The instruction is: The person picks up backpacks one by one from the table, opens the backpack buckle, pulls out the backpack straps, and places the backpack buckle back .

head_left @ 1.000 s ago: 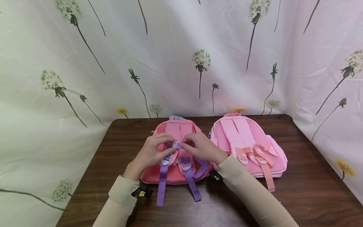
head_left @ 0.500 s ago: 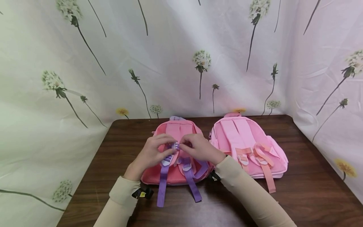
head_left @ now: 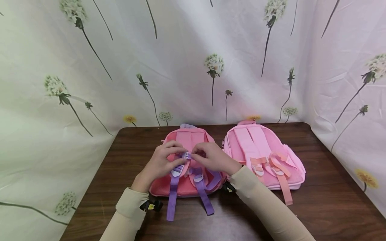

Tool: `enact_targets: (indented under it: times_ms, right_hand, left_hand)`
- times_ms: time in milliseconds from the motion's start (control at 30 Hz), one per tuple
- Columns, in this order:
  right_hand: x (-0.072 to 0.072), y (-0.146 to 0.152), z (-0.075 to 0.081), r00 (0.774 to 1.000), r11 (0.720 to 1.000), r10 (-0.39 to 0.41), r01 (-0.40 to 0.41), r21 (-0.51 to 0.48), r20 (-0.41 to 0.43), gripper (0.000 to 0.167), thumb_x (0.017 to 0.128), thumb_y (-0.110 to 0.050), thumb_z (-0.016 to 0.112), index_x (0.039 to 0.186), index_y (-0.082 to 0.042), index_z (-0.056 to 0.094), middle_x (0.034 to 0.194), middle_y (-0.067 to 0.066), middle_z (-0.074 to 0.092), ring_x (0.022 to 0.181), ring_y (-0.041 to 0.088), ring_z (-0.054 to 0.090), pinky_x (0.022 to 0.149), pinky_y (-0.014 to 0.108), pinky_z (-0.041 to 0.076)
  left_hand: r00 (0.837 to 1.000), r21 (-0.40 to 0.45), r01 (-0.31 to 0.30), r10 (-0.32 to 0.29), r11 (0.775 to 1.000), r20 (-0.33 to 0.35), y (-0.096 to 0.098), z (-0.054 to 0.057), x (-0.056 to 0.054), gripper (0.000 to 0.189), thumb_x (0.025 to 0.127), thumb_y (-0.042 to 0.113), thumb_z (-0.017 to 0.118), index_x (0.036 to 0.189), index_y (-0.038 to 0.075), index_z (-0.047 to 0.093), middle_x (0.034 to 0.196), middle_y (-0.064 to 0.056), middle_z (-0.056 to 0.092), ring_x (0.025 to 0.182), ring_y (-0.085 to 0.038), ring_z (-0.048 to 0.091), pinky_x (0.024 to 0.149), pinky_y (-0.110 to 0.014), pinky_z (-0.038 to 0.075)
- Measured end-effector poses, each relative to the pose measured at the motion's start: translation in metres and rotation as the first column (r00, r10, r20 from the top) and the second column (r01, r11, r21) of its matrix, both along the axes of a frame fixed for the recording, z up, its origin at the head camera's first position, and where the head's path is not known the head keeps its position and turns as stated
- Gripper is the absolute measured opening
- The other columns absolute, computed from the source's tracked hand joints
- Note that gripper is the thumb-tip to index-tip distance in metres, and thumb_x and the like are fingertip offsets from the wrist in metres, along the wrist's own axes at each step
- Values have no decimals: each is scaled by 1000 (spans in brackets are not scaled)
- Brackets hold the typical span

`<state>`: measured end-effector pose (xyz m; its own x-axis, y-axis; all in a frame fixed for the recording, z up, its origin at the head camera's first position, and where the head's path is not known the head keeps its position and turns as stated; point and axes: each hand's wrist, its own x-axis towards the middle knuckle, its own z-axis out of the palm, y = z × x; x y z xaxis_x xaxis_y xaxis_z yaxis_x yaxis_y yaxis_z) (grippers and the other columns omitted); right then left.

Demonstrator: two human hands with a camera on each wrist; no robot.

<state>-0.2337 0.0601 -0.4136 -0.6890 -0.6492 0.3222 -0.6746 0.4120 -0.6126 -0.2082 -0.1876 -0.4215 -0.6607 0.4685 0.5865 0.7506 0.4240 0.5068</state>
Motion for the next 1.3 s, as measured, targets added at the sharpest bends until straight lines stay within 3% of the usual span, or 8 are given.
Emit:
enact_targets:
  times_ms: [233,500,867,1300]
  right_hand:
    - [-1,0,-1,1000,1000,8,-8,-4,13,7,103,-19,68,98,-15,72,86,-8,66,76,7,57,72,26,53]
    - [1,-3,-2,999,1000,4,-5,12,36,7,104,-20,67,102,-16,72,91,-8,69,80,7,60,76,26,54]
    - [-1,6,-7,999,1000,14,-13,-25,48,5,103,-19,69,98,-18,71,84,-8,64,74,8,56,69,26,52]
    - [-2,-1,-3,999,999,25,-24,-27,34,5,103,-19,68,99,-17,70,86,-8,65,76,7,57,72,26,52]
  left_hand:
    - [1000,5,12,-12,1000,-13,1,0,-1,29,82,3,90,108,10,80,108,0,71,98,-17,67,84,-32,58]
    - [1000,1,-1,1,1000,4,2,-1,0,30,81,4,90,109,11,81,107,2,71,99,-15,66,88,-27,55]
    - [1000,14,-4,3,1000,28,0,0,2,32,81,4,90,110,13,81,107,4,72,102,-15,67,91,-29,56]
    - [1000,12,18,-18,1000,12,2,2,0,31,81,2,90,110,11,81,106,1,72,98,-15,68,87,-28,56]
